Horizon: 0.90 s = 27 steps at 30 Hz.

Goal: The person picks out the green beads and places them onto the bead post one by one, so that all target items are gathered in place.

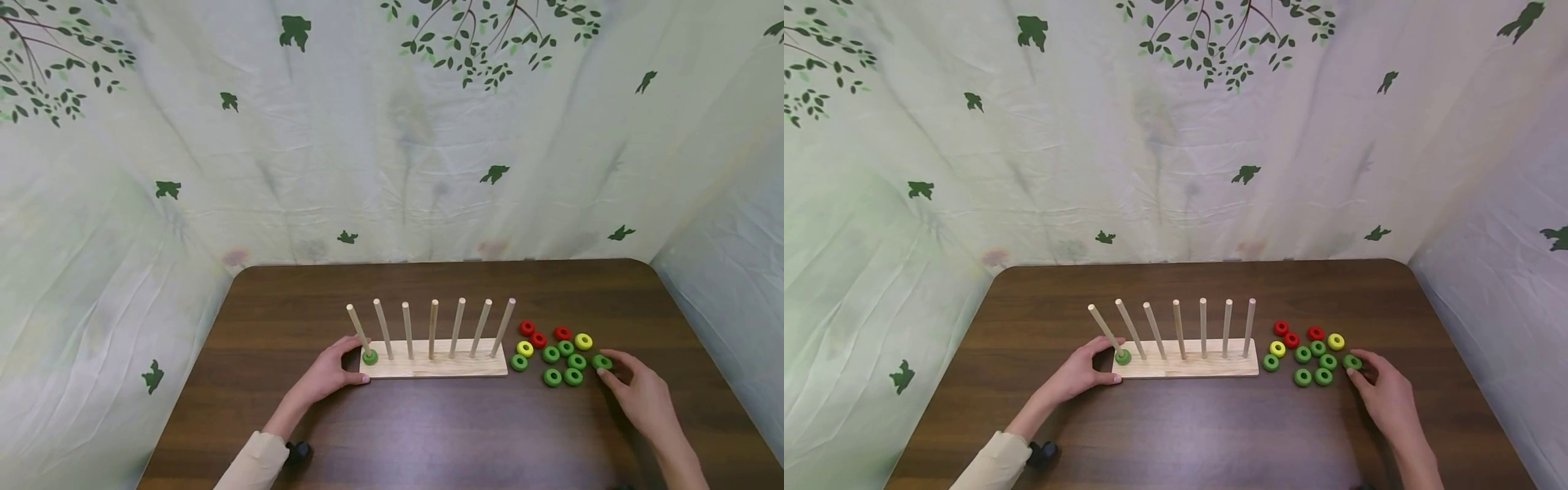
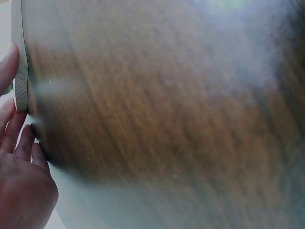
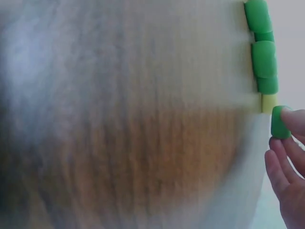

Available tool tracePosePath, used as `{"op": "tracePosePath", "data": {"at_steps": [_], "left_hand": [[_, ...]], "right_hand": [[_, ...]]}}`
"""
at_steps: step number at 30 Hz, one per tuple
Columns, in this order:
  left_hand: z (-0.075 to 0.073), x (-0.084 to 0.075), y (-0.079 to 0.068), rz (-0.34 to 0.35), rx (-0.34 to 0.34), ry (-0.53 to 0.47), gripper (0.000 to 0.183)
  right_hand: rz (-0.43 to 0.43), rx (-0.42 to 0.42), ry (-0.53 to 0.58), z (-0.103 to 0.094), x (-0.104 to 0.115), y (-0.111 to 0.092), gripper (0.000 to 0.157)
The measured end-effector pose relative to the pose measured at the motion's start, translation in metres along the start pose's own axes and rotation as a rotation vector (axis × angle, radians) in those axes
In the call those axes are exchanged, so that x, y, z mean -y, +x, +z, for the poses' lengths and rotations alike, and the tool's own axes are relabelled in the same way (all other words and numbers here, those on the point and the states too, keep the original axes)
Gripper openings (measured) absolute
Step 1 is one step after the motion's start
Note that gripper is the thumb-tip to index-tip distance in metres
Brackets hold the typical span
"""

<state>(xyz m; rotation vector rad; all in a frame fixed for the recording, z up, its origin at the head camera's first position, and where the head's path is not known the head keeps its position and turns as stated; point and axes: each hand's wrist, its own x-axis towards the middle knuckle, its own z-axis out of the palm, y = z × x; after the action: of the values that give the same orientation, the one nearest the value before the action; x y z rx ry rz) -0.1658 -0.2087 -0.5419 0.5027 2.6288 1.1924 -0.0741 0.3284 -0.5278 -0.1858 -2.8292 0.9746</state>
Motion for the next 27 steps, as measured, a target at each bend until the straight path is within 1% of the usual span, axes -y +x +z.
{"op": "tracePosePath", "data": {"at_steps": [6, 13, 22, 27], "left_hand": [[0.000, 0.000, -0.001, -0.005, -0.003, -0.002, 0.067], [0.000, 0.000, -0.001, -0.009, -0.001, -0.006, 0.068], [0.000, -0.001, -0.001, -0.029, -0.001, -0.003, 0.069], [0.000, -0.003, -0.001, -0.038, -0.003, -0.005, 0.069]], "right_hand": [[-0.002, -0.049, 0.017, -0.005, 0.007, -0.004, 0.036], [-0.002, -0.094, -0.001, -0.010, 0.015, -0.007, 0.038], [-0.058, -0.168, 0.008, -0.011, 0.029, -0.011, 0.038], [-0.078, -0.176, 0.035, -0.011, 0.038, -0.012, 0.038]]}}
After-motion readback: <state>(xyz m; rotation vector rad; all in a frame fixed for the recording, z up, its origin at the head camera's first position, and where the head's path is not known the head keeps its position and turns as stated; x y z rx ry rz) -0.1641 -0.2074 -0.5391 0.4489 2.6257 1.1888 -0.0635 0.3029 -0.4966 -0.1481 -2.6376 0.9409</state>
